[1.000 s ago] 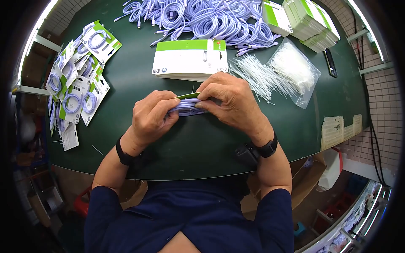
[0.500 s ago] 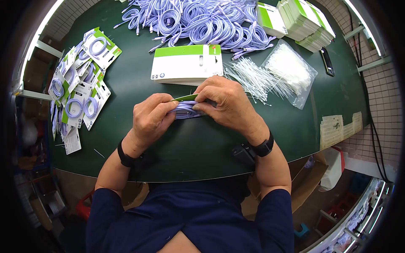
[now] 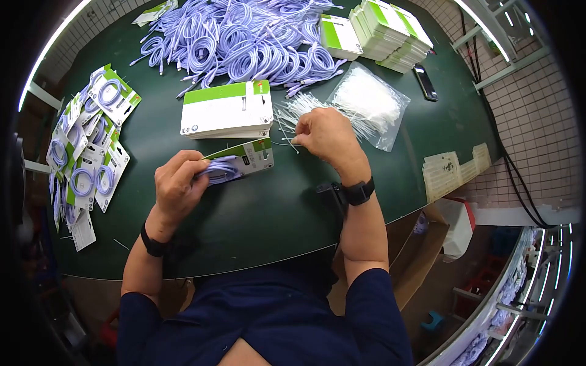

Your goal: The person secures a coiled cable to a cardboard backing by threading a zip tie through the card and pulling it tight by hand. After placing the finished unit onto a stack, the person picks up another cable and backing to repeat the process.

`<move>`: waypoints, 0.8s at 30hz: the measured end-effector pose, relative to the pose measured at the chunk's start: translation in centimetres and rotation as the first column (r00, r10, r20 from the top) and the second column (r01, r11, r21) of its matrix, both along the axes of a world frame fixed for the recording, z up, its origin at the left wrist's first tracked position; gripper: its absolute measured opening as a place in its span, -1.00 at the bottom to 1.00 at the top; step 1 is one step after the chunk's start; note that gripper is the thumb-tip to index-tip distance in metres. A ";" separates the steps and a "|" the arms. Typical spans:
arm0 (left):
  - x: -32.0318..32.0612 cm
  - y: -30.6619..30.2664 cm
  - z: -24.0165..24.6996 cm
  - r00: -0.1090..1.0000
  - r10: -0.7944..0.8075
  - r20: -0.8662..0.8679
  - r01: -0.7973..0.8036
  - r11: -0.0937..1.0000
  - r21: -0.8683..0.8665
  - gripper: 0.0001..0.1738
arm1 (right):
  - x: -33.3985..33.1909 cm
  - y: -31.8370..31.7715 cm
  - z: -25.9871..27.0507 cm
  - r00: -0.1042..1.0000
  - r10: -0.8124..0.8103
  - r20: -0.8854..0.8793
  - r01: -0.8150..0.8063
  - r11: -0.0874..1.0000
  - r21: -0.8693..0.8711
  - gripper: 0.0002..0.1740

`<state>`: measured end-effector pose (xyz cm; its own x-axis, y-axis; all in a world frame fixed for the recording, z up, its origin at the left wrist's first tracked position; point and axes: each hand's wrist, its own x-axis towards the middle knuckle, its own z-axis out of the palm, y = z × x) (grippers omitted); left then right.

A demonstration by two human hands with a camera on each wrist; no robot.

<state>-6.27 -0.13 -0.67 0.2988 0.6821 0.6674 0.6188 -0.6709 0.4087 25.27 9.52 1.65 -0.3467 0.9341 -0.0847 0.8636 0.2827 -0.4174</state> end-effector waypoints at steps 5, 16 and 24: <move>-0.1 0.1 -0.1 0.999 0.017 0.031 -0.015 0.999 -0.039 -0.71 | -0.5 0.5 -0.8 0.999 -0.035 -0.026 0.034 0.999 -0.040 -0.67; -0.2 0.1 -0.1 1.000 0.008 0.014 -0.008 0.999 -0.046 -0.71 | -0.1 1.0 -2.4 0.995 0.096 -0.008 -0.096 0.995 -0.010 -0.78; 1.3 -0.2 0.3 0.997 -0.073 -0.020 0.073 0.997 0.014 -0.68 | 0.2 0.8 -1.5 0.910 0.115 -0.399 -0.013 0.969 0.248 -0.87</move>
